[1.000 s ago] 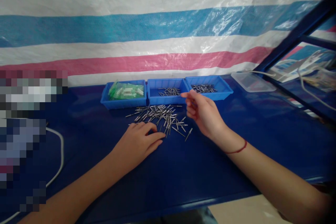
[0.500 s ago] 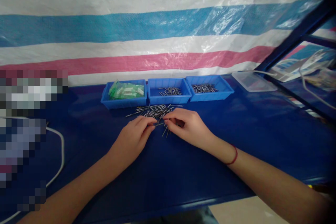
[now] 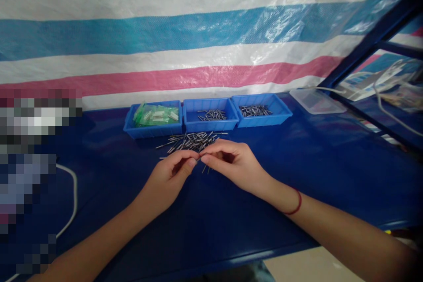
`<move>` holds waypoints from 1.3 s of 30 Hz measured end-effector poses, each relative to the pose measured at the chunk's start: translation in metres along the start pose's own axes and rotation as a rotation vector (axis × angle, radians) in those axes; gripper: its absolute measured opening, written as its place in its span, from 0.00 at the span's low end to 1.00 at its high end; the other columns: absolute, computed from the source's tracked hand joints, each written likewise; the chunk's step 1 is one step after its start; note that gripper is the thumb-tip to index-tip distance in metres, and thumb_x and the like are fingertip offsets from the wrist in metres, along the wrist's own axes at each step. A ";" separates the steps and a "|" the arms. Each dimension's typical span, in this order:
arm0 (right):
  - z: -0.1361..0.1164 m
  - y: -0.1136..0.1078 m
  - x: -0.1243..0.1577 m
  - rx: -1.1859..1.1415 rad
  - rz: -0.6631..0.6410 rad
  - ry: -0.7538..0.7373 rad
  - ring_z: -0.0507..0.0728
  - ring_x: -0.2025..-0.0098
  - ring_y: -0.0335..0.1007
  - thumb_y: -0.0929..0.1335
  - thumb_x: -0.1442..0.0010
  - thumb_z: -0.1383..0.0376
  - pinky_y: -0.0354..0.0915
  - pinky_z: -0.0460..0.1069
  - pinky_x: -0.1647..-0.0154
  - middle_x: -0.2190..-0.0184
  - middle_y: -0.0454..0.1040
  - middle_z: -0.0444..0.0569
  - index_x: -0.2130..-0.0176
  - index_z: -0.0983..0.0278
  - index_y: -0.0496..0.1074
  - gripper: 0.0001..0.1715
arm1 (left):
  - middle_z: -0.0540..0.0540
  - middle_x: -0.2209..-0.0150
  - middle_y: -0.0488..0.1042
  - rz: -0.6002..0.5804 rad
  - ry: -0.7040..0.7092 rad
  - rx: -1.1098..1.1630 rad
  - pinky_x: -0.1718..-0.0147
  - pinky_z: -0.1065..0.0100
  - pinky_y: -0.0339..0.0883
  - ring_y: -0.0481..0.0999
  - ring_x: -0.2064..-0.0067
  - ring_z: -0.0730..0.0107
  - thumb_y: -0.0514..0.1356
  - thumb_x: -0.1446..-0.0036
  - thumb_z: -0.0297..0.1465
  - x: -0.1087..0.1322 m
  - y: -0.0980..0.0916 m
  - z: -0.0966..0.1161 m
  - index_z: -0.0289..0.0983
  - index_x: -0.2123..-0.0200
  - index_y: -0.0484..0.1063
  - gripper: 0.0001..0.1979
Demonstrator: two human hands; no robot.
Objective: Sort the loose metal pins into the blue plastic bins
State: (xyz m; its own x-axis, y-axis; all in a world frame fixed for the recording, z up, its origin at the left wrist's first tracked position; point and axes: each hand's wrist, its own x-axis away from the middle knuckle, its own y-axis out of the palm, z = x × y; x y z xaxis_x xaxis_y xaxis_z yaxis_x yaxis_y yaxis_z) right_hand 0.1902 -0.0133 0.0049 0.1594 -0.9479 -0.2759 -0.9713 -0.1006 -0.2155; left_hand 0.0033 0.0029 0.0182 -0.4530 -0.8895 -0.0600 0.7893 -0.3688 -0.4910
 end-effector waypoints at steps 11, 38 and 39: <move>0.000 0.000 0.003 0.011 -0.004 -0.038 0.51 0.72 0.66 0.70 0.44 0.62 0.61 0.47 0.73 0.71 0.74 0.48 0.65 0.64 0.77 0.07 | 0.48 0.66 0.73 -0.113 0.015 -0.039 0.67 0.70 0.65 0.71 0.66 0.70 0.53 0.37 0.38 0.004 0.004 -0.002 0.38 0.59 0.72 0.13; 0.005 -0.002 -0.002 0.129 -0.055 -0.093 0.51 0.69 0.68 0.65 0.38 0.63 0.62 0.46 0.69 0.70 0.74 0.48 0.66 0.65 0.75 0.11 | 0.46 0.61 0.73 -0.030 0.285 -0.461 0.62 0.67 0.66 0.72 0.62 0.68 0.56 0.39 0.34 0.005 0.000 -0.002 0.38 0.58 0.70 0.09; 0.007 -0.003 -0.004 0.047 -0.008 -0.030 0.51 0.71 0.67 0.65 0.38 0.62 0.61 0.46 0.71 0.71 0.73 0.47 0.65 0.65 0.75 0.11 | 0.45 0.59 0.73 -0.064 0.343 -0.526 0.58 0.64 0.66 0.72 0.59 0.66 0.55 0.38 0.34 0.006 0.001 -0.003 0.38 0.57 0.70 0.09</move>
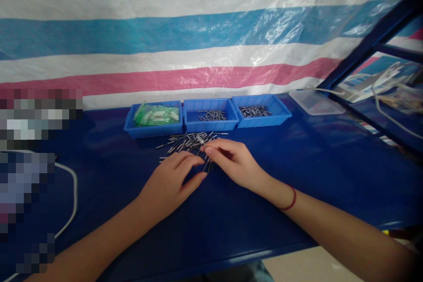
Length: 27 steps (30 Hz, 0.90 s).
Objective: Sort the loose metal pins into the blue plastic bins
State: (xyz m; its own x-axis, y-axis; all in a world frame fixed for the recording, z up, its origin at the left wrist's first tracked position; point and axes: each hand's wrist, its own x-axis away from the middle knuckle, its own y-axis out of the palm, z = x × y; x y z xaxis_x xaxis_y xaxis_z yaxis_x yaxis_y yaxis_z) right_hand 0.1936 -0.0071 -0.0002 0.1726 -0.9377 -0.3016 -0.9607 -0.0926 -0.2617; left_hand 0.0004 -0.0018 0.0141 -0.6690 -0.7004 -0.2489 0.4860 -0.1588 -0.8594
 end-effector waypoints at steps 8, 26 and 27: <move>0.012 -0.035 -0.024 -0.656 0.502 0.331 0.45 0.83 0.51 0.68 0.44 0.51 0.47 0.42 0.85 0.80 0.61 0.38 0.60 0.63 0.72 0.19 | 0.45 0.45 0.68 -0.114 0.208 -0.352 0.52 0.54 0.64 0.66 0.48 0.55 0.52 0.36 0.32 0.004 0.014 -0.005 0.45 0.47 0.69 0.15; 0.004 -0.010 -0.005 0.275 -0.074 -0.075 0.50 0.72 0.64 0.66 0.40 0.62 0.60 0.46 0.71 0.72 0.71 0.46 0.61 0.66 0.74 0.11 | 0.42 0.57 0.75 0.078 0.114 -0.319 0.55 0.59 0.69 0.74 0.57 0.62 0.52 0.37 0.25 -0.001 0.003 -0.021 0.34 0.51 0.67 0.12; 0.003 -0.008 -0.004 0.343 -0.122 -0.139 0.51 0.71 0.65 0.66 0.39 0.63 0.61 0.46 0.70 0.70 0.72 0.47 0.58 0.65 0.73 0.11 | 0.42 0.57 0.75 0.096 0.126 -0.295 0.55 0.61 0.69 0.75 0.57 0.62 0.52 0.37 0.25 -0.001 0.002 -0.021 0.34 0.50 0.67 0.13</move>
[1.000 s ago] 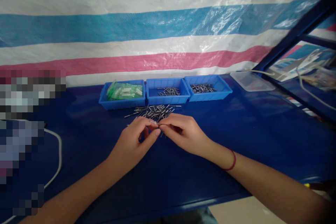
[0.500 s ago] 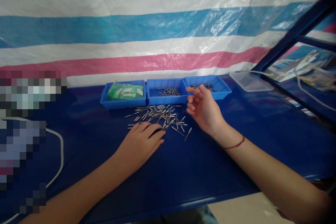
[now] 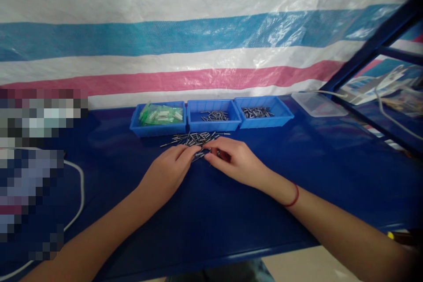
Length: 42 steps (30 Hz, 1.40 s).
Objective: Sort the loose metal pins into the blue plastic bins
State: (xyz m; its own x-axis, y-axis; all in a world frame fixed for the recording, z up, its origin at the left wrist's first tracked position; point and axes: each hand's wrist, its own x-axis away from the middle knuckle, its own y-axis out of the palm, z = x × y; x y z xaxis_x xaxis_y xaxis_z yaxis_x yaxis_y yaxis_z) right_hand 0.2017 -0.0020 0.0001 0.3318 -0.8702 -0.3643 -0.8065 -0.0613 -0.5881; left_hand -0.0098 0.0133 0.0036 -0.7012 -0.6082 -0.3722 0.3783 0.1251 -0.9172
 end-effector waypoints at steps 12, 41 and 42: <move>-0.006 0.005 0.005 0.007 -0.078 -0.117 0.51 0.68 0.67 0.65 0.38 0.67 0.62 0.46 0.67 0.70 0.71 0.47 0.62 0.65 0.73 0.07 | 0.49 0.63 0.77 0.160 -0.375 0.617 0.61 0.70 0.73 0.78 0.63 0.71 0.61 0.44 0.30 -0.001 -0.002 0.013 0.39 0.56 0.70 0.11; -0.015 0.006 0.006 -0.147 0.080 0.008 0.48 0.74 0.60 0.64 0.40 0.70 0.59 0.45 0.75 0.67 0.68 0.47 0.66 0.63 0.67 0.03 | 0.51 0.72 0.77 0.018 -0.534 0.784 0.70 0.73 0.71 0.78 0.71 0.71 0.60 0.43 0.37 -0.003 -0.009 0.011 0.38 0.62 0.73 0.09; -0.015 0.006 0.006 -0.140 0.098 -0.001 0.48 0.74 0.59 0.64 0.40 0.70 0.59 0.45 0.75 0.67 0.68 0.47 0.66 0.63 0.67 0.03 | 0.51 0.72 0.77 0.010 -0.532 0.782 0.70 0.73 0.71 0.79 0.70 0.71 0.60 0.42 0.37 -0.003 -0.008 0.010 0.38 0.62 0.73 0.09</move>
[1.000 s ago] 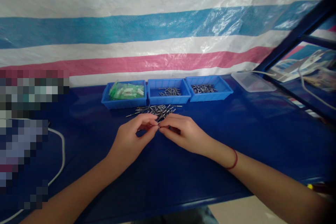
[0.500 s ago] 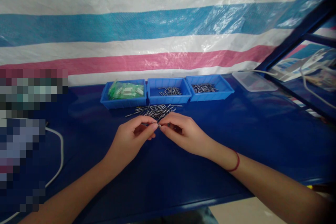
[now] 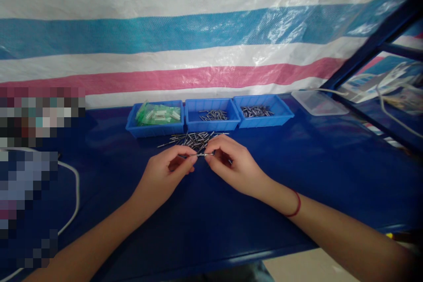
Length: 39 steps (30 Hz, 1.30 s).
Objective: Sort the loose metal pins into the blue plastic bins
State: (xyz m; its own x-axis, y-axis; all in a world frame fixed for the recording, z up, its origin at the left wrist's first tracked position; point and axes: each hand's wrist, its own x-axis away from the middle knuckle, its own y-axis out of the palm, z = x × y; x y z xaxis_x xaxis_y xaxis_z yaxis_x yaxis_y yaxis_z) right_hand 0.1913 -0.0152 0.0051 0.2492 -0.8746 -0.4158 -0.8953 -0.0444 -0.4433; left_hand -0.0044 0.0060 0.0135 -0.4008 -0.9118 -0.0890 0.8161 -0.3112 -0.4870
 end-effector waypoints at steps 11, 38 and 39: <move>-0.001 -0.005 -0.003 -0.038 0.087 0.047 0.52 0.70 0.63 0.65 0.39 0.63 0.59 0.47 0.71 0.72 0.69 0.47 0.72 0.63 0.69 0.11 | 0.51 0.70 0.78 -0.079 0.021 -0.107 0.72 0.73 0.69 0.77 0.71 0.72 0.58 0.42 0.37 0.000 0.002 0.004 0.38 0.60 0.72 0.10; 0.018 -0.006 -0.007 0.108 -0.010 0.070 0.52 0.71 0.65 0.66 0.42 0.65 0.62 0.48 0.69 0.72 0.72 0.46 0.65 0.64 0.72 0.06 | 0.44 0.67 0.72 -0.079 0.404 -1.084 0.65 0.62 0.56 0.69 0.64 0.62 0.51 0.35 0.31 -0.008 0.001 -0.017 0.35 0.65 0.71 0.10; 0.017 -0.005 -0.006 0.178 -0.053 -0.002 0.53 0.69 0.66 0.66 0.42 0.67 0.63 0.49 0.66 0.70 0.73 0.47 0.63 0.64 0.73 0.06 | 0.44 0.67 0.72 -0.083 0.403 -1.071 0.65 0.62 0.57 0.69 0.64 0.62 0.52 0.35 0.31 -0.009 0.001 -0.017 0.35 0.64 0.71 0.10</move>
State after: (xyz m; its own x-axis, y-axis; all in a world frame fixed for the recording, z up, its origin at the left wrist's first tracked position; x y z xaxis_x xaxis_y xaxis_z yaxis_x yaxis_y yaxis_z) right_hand 0.2006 -0.0016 -0.0033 0.2958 -0.8722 -0.3896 -0.8012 -0.0044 -0.5984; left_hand -0.0068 0.0178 -0.0011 -0.6987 -0.6870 -0.1997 0.0854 0.1971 -0.9767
